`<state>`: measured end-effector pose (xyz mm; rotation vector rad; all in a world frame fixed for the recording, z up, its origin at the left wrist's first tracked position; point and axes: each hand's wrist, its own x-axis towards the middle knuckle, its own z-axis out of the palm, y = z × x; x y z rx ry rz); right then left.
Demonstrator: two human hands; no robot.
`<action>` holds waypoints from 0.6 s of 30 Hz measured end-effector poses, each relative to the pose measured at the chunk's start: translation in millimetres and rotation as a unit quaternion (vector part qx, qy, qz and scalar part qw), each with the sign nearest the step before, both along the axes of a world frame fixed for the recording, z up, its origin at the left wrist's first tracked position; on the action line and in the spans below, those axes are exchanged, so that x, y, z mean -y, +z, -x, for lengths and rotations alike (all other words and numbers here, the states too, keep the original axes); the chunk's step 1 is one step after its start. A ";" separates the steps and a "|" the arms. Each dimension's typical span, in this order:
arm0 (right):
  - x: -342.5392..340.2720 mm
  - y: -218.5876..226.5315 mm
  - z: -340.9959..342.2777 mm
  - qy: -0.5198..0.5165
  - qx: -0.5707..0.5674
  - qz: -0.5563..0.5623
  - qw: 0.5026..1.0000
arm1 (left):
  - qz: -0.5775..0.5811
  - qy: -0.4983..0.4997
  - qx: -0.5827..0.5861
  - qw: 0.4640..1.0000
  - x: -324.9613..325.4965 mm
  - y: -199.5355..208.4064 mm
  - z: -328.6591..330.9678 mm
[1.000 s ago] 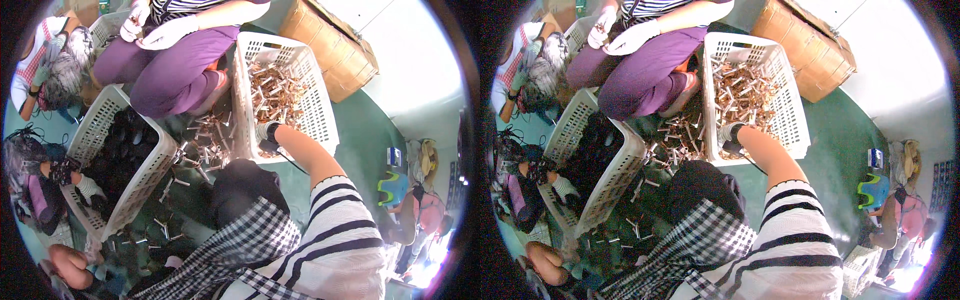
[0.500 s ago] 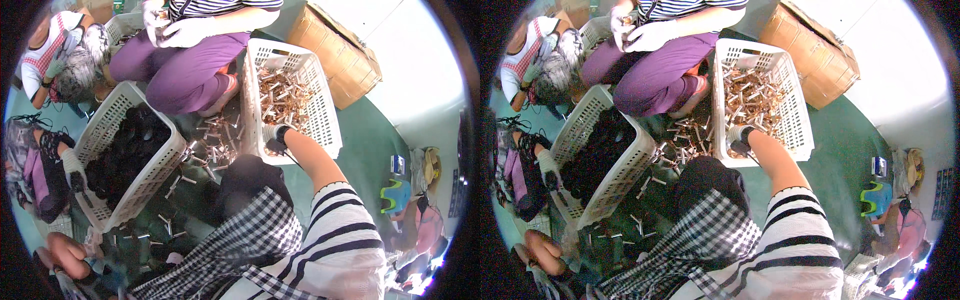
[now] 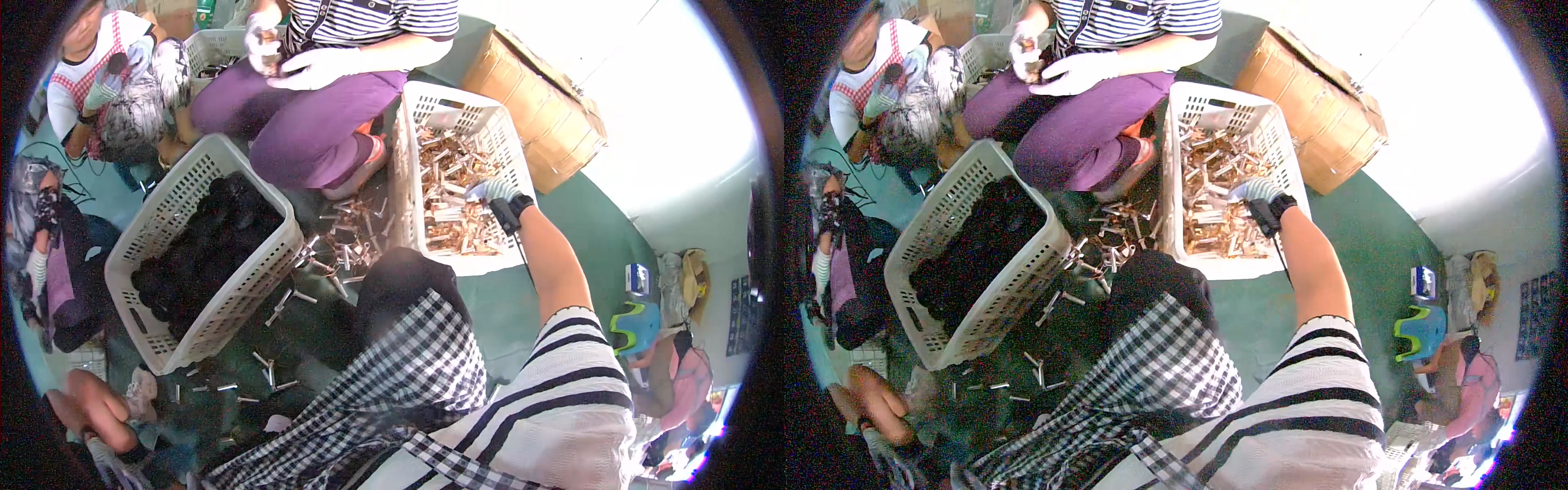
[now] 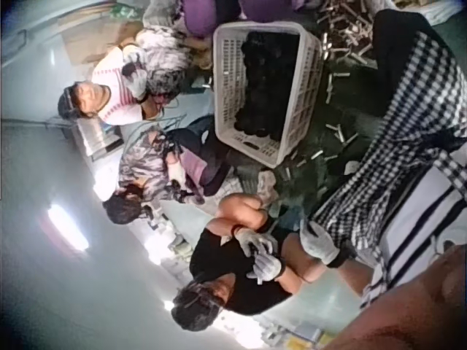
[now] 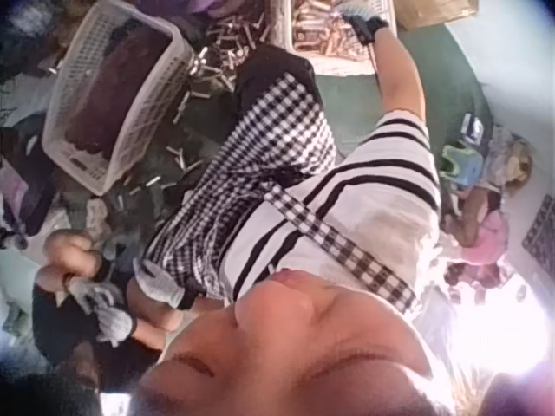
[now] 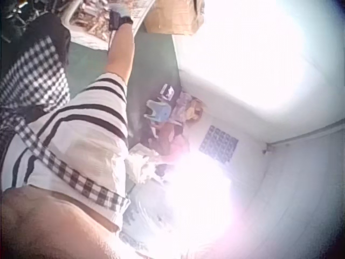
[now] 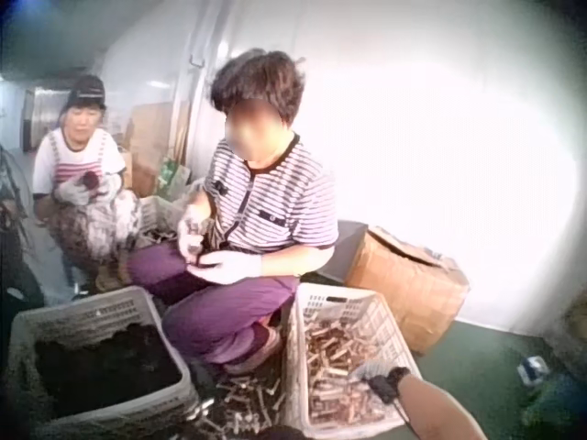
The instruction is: Sorting and cleaning plastic/rubber manufacturing parts by hand while wearing gloves.
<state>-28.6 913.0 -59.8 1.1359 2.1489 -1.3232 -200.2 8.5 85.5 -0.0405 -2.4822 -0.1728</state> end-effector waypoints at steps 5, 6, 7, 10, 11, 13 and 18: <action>-9.9 43.7 -9.6 -0.047 -0.171 0.077 0.981 | -0.067 -0.072 -0.029 0.995 -13.2 9.1 -55.3; -2.1 67.0 -15.6 -0.042 -0.199 0.059 0.977 | -0.091 -0.084 0.007 0.992 -21.6 -6.4 -79.6; 22.7 84.2 0.4 -0.016 -0.229 0.067 0.971 | -0.082 -0.058 0.061 0.993 -20.8 -9.9 -130.6; 77.3 132.4 12.4 0.012 -0.256 -0.017 0.966 | 0.004 0.028 0.267 0.963 -30.4 -36.0 -230.6; 104.9 147.8 20.7 0.059 -0.276 -0.079 0.956 | 0.002 0.043 0.282 0.958 -36.1 -30.3 -242.8; 106.6 162.2 31.9 0.184 -0.288 -0.014 0.940 | -0.084 0.012 0.210 0.974 -63.5 -20.3 -241.1; 205.9 198.2 81.4 0.236 -0.251 0.124 0.930 | -0.048 -0.039 0.155 0.986 -75.9 -2.0 -231.1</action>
